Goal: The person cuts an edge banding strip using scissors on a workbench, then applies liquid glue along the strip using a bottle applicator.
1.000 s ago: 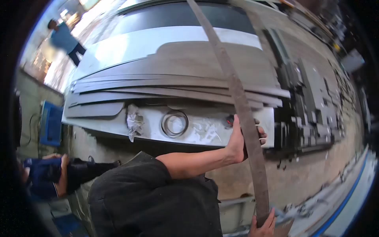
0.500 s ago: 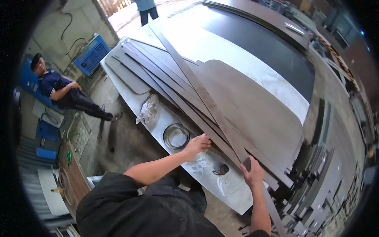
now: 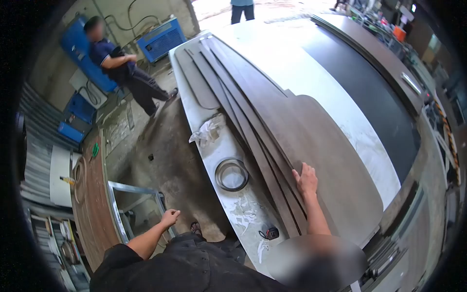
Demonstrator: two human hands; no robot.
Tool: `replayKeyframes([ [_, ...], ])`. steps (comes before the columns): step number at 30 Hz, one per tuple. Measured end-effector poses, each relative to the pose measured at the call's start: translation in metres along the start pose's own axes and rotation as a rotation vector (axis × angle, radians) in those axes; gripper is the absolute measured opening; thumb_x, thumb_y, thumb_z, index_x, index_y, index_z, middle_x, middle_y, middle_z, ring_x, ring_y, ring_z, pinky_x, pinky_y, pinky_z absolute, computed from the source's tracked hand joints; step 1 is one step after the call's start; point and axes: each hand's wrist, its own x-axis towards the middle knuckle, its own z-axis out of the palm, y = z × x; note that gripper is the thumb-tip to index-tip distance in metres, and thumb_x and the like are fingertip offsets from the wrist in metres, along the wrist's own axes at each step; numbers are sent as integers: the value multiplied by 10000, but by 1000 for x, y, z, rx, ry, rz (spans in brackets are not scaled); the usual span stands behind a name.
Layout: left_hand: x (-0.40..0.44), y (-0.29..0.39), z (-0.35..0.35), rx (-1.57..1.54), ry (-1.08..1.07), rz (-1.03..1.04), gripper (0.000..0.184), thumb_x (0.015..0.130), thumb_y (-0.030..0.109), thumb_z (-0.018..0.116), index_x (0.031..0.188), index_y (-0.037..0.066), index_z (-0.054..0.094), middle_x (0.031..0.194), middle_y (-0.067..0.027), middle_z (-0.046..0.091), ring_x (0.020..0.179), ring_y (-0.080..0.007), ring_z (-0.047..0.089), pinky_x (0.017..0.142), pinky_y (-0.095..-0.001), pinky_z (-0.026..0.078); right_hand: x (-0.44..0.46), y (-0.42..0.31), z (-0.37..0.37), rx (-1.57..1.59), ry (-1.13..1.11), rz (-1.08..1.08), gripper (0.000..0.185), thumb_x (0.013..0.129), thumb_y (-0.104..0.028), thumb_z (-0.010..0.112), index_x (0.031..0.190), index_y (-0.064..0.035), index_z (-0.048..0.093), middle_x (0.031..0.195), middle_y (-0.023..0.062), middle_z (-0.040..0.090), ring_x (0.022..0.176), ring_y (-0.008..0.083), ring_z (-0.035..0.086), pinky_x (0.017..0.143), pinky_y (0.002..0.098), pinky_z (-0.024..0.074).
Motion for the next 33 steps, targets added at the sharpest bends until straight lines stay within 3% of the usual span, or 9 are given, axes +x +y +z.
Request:
replayKeyframes([
  [2,-16,-30,2,-68,4,-73,410,901,376,671,1045,-7,693,897,-131,711,697,-185,671,706,-359,539,15,-11,-8,-6,-64,18,612,912,-466,624,1331,-35,507,1265,185,585,1209,349,532,984,450,457],
  [5,-35,-49,-5,-29,-127,-152,483,889,436,647,1089,-1,701,1090,-208,699,1055,-335,660,917,-415,502,38,-1,21,-2,22,-25,558,898,-430,649,1286,-44,538,1260,159,593,1189,354,530,948,452,476],
  [14,-44,-70,-73,-227,-14,-2,375,907,386,664,1091,61,699,1024,-137,708,973,-260,668,862,-385,508,43,-28,37,232,-92,215,539,958,-345,586,1365,0,514,1269,232,614,1185,343,589,982,418,459],
  [18,-39,-122,-122,-445,60,-12,353,903,405,664,1008,69,700,962,-109,721,888,-264,676,789,-390,515,73,-2,94,-71,207,183,611,940,-391,608,1371,30,504,1292,244,595,1169,401,578,1010,461,446],
  [23,-21,-175,-197,-533,217,-20,381,886,419,669,1058,81,701,976,-120,717,953,-271,683,825,-396,523,-31,-279,154,107,636,-210,273,981,-214,551,1112,12,629,1012,224,672,885,367,642,790,418,518],
  [26,-16,-200,-243,-644,313,66,384,910,410,657,1053,56,691,940,-114,713,873,-249,690,790,-370,528,-98,-439,254,181,357,-517,243,972,-179,552,1087,20,630,956,218,666,828,310,646,735,385,521],
  [27,-10,-207,-258,-674,341,95,381,914,405,656,1054,53,689,936,-117,714,857,-249,692,782,-371,531,-135,-508,269,311,-109,-324,256,963,-194,586,1120,1,640,991,174,678,873,250,664,764,362,529],
  [30,-4,-220,-329,-728,426,124,355,927,370,655,1048,38,683,923,-121,715,825,-225,695,760,-357,537,-182,-660,289,483,-719,-709,277,927,-128,669,1181,-21,638,958,86,690,855,148,651,765,296,523],
  [33,17,-254,-380,-836,565,143,295,922,312,669,1015,31,678,901,-114,711,793,-210,684,732,-340,534,-160,-732,307,363,-778,-839,298,907,-143,689,1185,-48,641,953,112,713,857,158,667,763,306,531],
])
